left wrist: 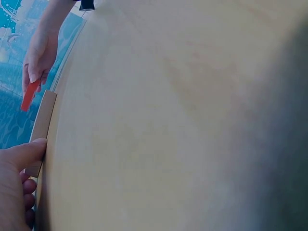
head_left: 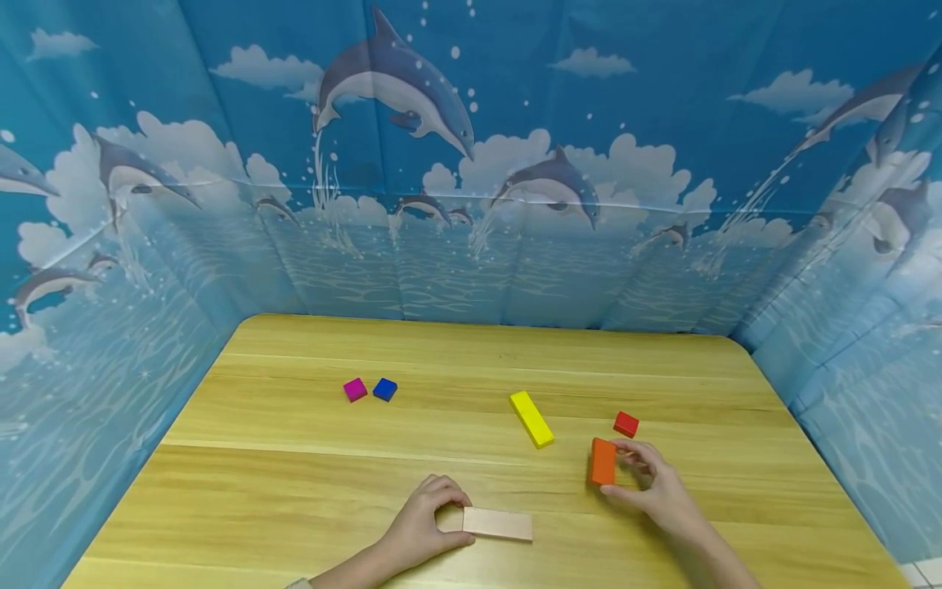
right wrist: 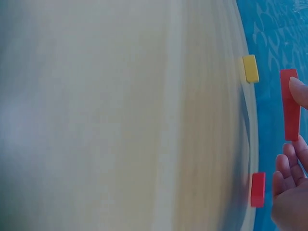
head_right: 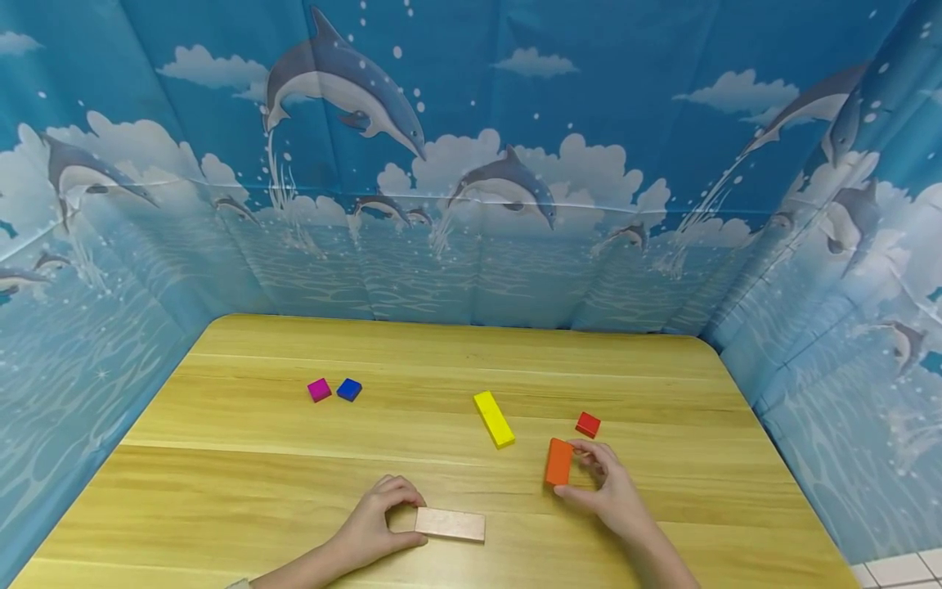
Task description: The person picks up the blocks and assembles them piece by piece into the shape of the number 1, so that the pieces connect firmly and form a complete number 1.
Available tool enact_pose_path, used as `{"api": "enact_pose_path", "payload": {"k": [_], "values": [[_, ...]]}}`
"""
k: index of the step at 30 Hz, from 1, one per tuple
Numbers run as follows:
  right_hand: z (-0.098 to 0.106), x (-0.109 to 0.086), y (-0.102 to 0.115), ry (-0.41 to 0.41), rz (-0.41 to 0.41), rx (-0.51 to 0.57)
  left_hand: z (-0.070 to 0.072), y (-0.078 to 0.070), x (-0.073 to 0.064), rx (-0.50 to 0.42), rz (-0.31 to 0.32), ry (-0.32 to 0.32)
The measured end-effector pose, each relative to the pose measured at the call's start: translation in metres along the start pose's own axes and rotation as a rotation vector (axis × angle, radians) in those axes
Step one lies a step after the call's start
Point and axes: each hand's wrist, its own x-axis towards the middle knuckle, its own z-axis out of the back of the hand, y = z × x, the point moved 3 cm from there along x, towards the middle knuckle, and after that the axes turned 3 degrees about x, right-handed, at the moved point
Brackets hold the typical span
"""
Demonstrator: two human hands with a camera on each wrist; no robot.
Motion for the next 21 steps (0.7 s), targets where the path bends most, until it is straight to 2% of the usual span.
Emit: {"api": "enact_pose_path", "payload": {"k": [4,21], "values": [[-0.005,0.002,0.003,-0.019,0.048,0.019,0.000,-0.001,0.000,-0.002,-0.003,-0.002],[-0.031,0.017,0.023,-0.009,0.081,0.109,-0.001,0.002,0.001,-0.014,0.022,0.011]]}}
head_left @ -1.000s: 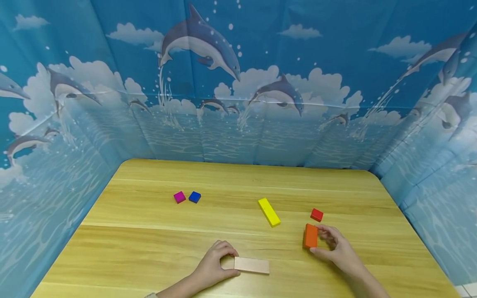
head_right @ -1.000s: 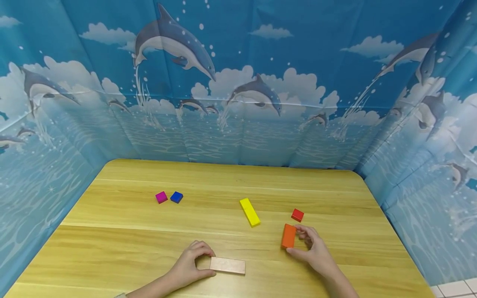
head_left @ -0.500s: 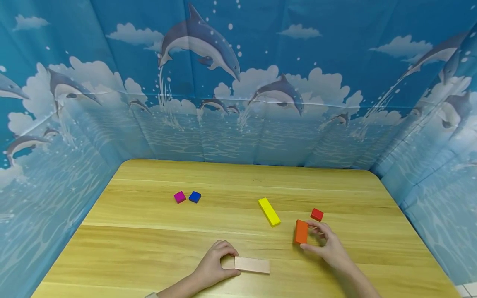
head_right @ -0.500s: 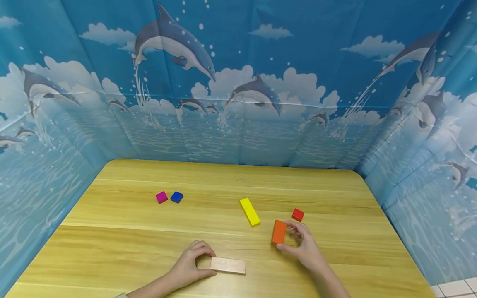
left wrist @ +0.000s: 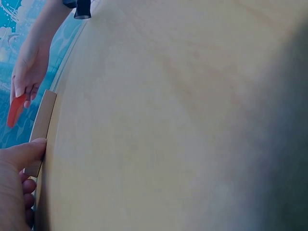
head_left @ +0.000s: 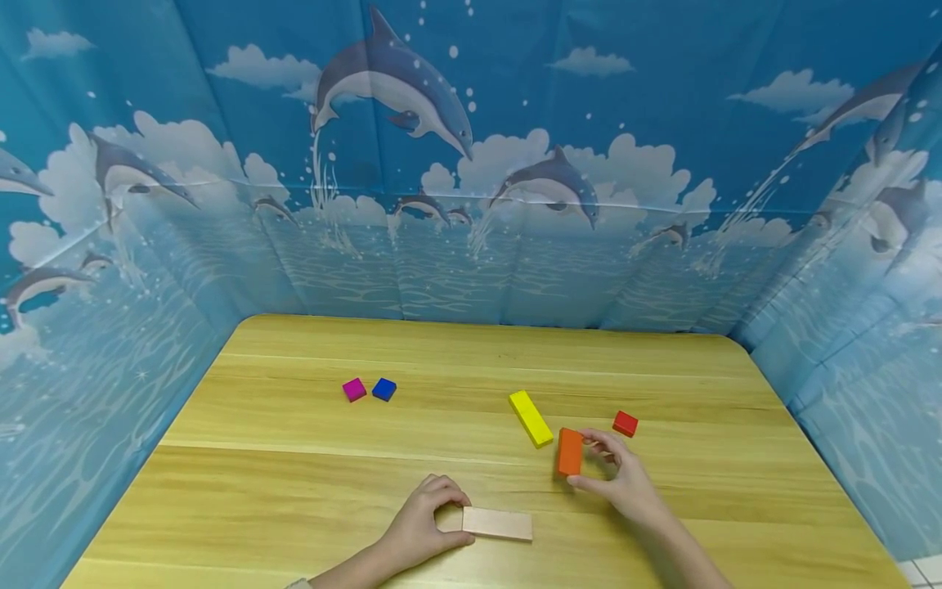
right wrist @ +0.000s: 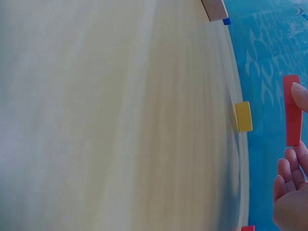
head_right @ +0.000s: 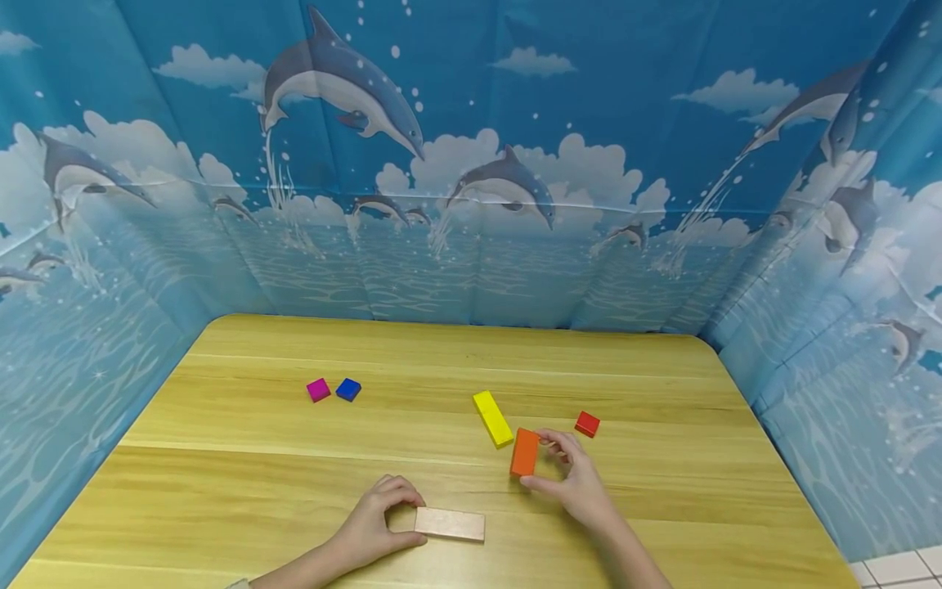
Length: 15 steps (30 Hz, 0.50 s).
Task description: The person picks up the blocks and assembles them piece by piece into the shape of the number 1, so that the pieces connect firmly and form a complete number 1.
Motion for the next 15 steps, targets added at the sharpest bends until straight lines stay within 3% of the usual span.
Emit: {"api": "enact_pose_path", "payload": {"k": [7,15], "values": [[-0.011,0.006,0.005,0.017,-0.005,0.035,0.002,-0.001,0.001,-0.007,0.008,0.010],[-0.024,0.010,0.013,0.032,0.044,0.073,0.002,0.000,0.001,-0.013,0.009,0.011]]}}
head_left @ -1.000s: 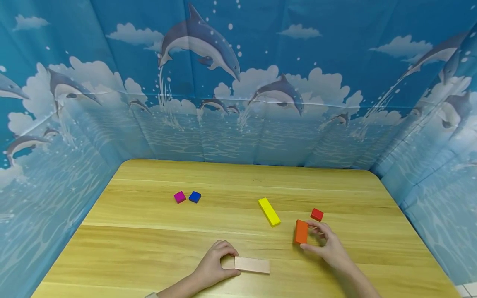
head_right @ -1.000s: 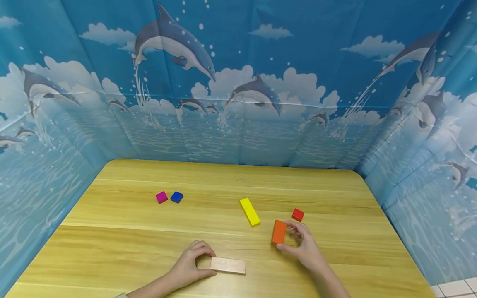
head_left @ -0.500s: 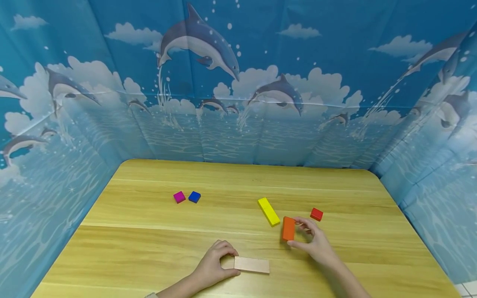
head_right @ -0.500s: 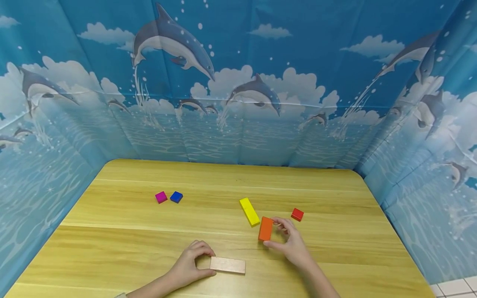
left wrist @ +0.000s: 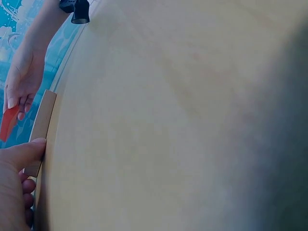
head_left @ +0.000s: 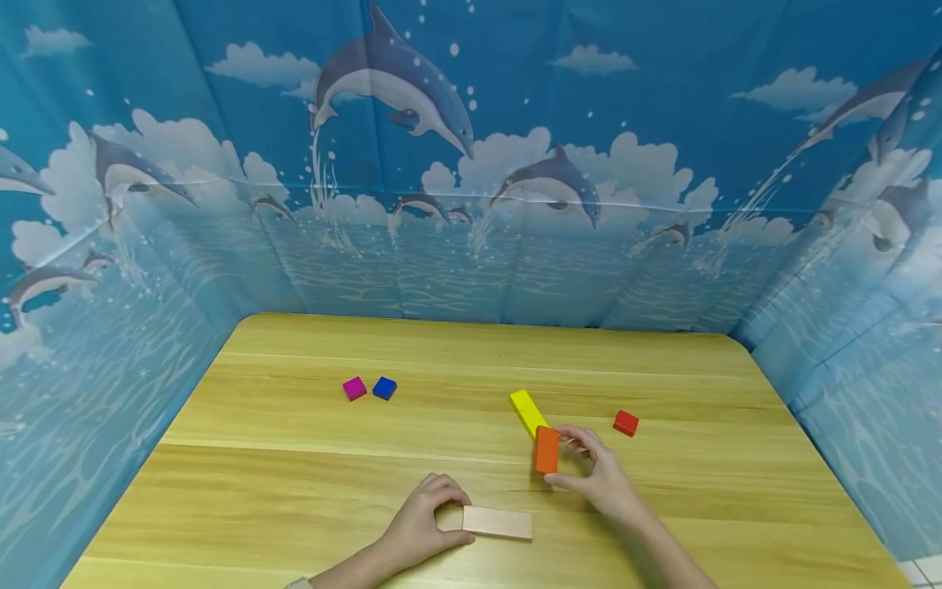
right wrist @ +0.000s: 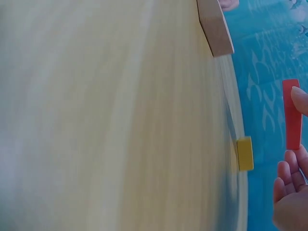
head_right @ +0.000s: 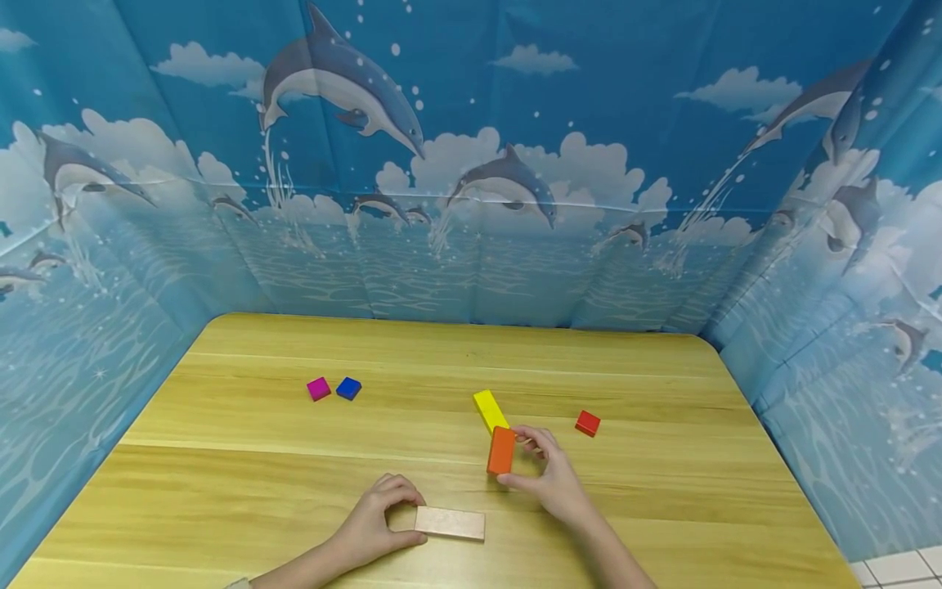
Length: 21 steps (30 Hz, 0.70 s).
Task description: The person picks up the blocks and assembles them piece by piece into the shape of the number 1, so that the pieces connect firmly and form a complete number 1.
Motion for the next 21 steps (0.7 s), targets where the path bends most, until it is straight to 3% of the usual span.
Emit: {"api": "enact_pose_path", "payload": {"k": [7,21], "values": [[-0.010,0.003,0.004,0.040,-0.032,0.025,0.000,-0.001,0.000,0.006,-0.004,-0.006],[-0.025,0.005,0.011,0.075,-0.005,0.085,0.000,0.000,0.001,0.007,-0.018,-0.021]]}}
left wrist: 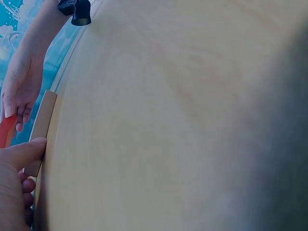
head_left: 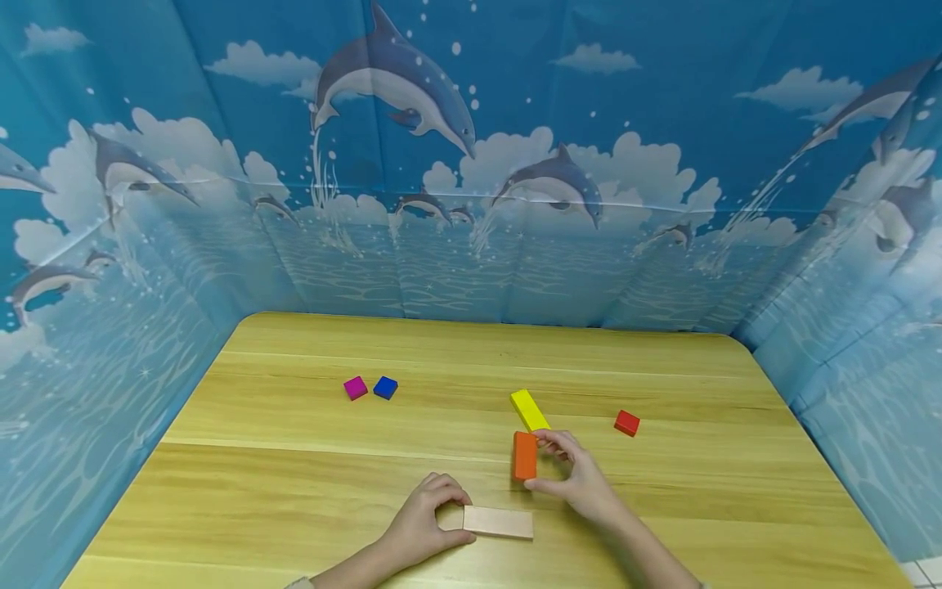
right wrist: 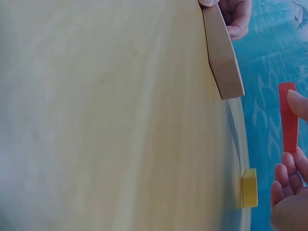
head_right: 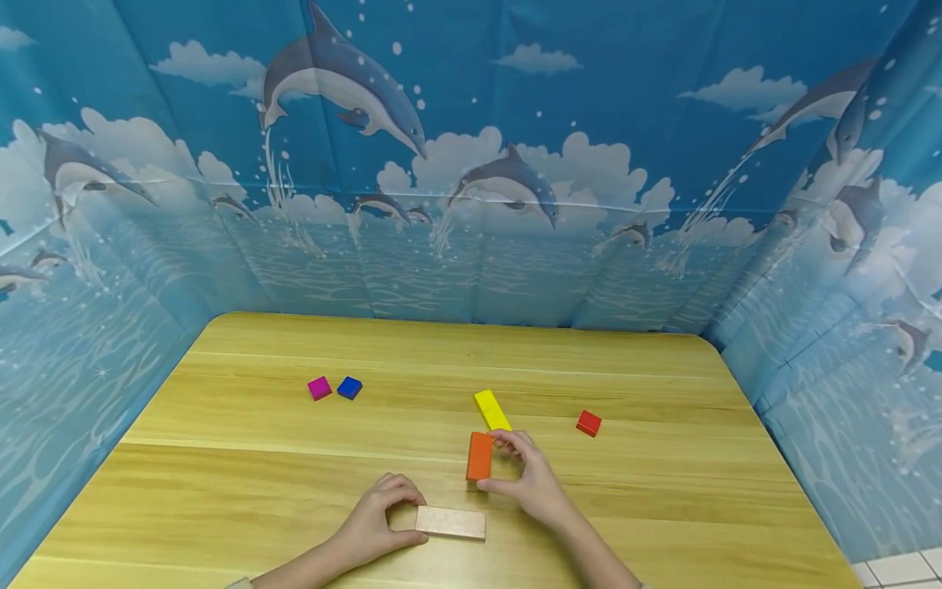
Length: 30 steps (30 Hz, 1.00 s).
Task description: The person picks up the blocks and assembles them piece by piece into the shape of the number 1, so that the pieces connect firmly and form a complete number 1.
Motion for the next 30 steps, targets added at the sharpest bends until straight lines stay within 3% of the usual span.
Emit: {"api": "enact_pose_path", "payload": {"k": [10,22,30], "values": [[-0.011,0.001,-0.002,0.043,0.050,0.027,0.001,0.000,0.001,-0.004,0.011,0.006],[-0.023,0.003,-0.004,0.141,-0.045,0.050,0.002,-0.002,0.001,-0.007,0.020,0.011],[-0.027,0.002,-0.004,0.175,-0.044,0.062,0.002,-0.001,0.002,-0.005,0.032,0.024]]}}
